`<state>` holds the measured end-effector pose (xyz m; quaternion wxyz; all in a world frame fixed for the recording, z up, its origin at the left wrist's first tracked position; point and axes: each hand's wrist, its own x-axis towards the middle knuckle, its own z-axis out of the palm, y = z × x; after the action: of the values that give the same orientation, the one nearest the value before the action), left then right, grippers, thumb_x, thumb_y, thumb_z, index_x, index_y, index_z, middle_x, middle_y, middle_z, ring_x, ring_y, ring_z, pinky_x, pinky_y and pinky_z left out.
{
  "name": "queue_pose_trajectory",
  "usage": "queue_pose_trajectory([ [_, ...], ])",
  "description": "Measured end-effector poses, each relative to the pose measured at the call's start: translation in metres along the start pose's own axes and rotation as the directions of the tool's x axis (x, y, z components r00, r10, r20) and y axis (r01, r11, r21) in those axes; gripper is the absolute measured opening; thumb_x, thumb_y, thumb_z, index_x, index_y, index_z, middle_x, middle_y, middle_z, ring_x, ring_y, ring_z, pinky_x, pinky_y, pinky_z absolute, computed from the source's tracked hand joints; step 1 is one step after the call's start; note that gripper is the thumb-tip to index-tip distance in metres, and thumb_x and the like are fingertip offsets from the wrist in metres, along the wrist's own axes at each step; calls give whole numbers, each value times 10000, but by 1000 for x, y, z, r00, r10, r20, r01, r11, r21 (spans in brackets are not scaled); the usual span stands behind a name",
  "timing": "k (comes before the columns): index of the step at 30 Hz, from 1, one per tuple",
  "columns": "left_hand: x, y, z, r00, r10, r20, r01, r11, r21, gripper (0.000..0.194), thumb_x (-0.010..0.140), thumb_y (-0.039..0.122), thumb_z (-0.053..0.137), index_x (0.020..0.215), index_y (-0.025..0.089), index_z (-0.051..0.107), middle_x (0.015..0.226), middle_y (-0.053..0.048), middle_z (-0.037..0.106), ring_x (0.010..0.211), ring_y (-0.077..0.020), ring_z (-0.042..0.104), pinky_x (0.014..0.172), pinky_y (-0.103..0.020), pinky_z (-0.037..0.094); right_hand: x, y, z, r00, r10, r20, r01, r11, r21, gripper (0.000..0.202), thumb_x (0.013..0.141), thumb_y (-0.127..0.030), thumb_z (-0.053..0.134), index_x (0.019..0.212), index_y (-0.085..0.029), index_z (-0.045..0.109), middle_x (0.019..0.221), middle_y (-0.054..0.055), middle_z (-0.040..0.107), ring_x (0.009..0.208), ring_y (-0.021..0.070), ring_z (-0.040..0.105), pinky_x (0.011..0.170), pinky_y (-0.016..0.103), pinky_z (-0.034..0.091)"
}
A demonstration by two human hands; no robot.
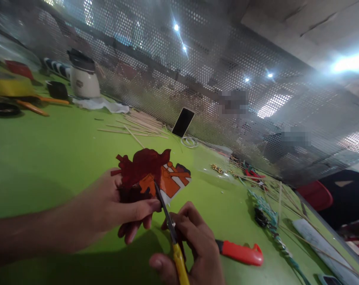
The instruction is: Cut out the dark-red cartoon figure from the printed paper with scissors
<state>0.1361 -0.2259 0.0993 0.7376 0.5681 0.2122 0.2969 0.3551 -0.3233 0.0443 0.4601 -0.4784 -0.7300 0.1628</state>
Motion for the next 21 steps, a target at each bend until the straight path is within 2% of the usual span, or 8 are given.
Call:
queue_pose_trajectory([
  [4,0,-2,0,1000,14,16,-13,998,-60,214,917,208,780,753,183,645,636,68,674,461,-55,600,454,-121,474,-2,-3,1,998,63,-1,-63,998,27,376,961,-691,788,1185,-389,800,965,39,695,750,201,642,513,256,475],
  [7,1,-3,0,999,13,40,-9,996,-88,212,903,200,812,762,182,655,638,71,677,458,-49,599,457,-110,482,-4,-8,1,995,104,-14,-103,995,14,427,965,-729,764,1278,-440,799,937,31,675,751,201,634,550,269,492],
  [10,2,-4,-1,999,17,41,-13,996,-93,220,911,221,818,769,187,654,635,70,677,455,-50,600,446,-104,477,-4,-8,1,996,82,-37,-83,996,-30,419,967,-745,750,1241,-433,806,905,18,657,722,189,614,604,287,508],
  [15,1,-3,-1,998,10,60,-5,997,-74,213,911,216,821,774,187,661,650,66,689,459,-50,607,448,-100,476,1,-4,-2,1000,-25,-9,25,998,-50,397,995,-710,732,1216,-387,795,794,-7,590,674,187,607,554,265,477],
  [21,2,2,-1,999,-6,45,9,996,-84,231,882,214,827,742,182,647,633,62,673,457,-53,599,444,-105,469,1,-10,-1,999,33,-3,-33,997,-70,407,985,-749,725,1210,-416,792,836,-14,626,664,167,594,572,266,457],
])
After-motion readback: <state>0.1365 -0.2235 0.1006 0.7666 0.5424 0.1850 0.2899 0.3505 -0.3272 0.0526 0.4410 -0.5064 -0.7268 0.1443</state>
